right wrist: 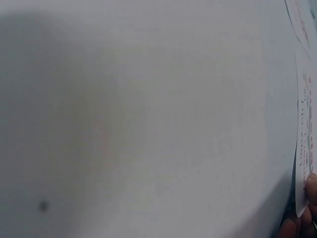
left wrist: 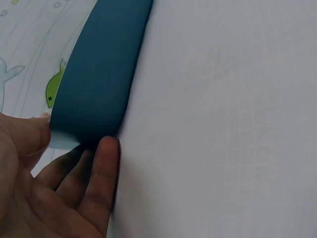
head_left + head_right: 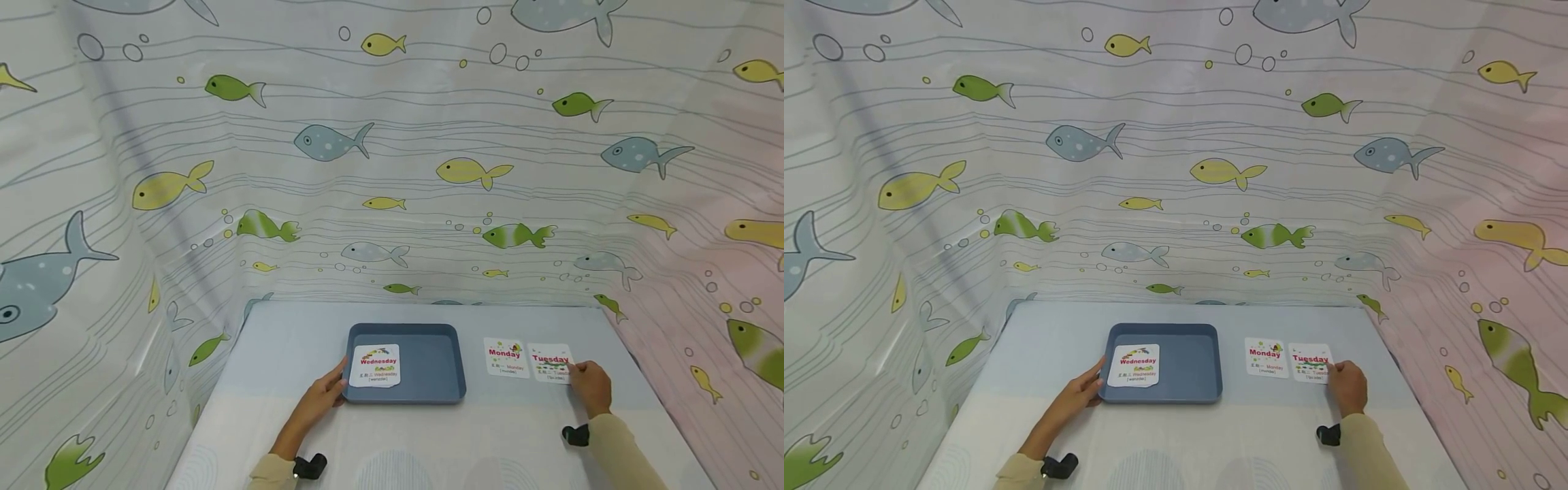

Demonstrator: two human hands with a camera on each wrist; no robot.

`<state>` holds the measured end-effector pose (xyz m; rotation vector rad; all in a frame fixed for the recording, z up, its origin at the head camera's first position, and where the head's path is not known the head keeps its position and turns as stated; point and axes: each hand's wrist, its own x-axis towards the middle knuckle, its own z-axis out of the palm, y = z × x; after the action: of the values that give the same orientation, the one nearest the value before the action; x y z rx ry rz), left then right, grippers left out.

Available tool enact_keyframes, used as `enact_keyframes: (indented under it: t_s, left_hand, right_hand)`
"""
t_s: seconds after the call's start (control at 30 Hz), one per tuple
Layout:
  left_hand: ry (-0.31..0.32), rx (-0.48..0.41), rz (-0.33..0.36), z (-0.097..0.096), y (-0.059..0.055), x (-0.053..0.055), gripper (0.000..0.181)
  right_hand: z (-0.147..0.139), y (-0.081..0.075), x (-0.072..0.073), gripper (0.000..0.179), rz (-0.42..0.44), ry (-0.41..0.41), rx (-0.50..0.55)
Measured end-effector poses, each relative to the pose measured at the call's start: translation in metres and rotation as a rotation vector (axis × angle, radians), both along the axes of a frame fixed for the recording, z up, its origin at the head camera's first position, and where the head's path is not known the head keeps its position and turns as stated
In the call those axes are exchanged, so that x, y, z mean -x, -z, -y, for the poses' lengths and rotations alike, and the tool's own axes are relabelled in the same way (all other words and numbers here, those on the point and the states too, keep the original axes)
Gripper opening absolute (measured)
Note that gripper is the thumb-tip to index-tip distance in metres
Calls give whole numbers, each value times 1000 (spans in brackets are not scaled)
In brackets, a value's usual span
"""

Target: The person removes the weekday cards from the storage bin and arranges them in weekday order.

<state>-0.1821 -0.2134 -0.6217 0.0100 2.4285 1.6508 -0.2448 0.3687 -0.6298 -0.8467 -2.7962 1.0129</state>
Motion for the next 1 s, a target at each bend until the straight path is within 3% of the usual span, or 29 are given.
enact_keyframes:
  t_s: [0.5, 1.0]
  left_hand:
    - [-20, 0, 12, -3, -1, 1, 55]
    - [-16, 2, 5, -3, 0, 0, 55]
  right_hand:
    - [4, -5, -1, 33, 1, -5, -5]
    - [4, 0, 0, 32, -20, 7, -29]
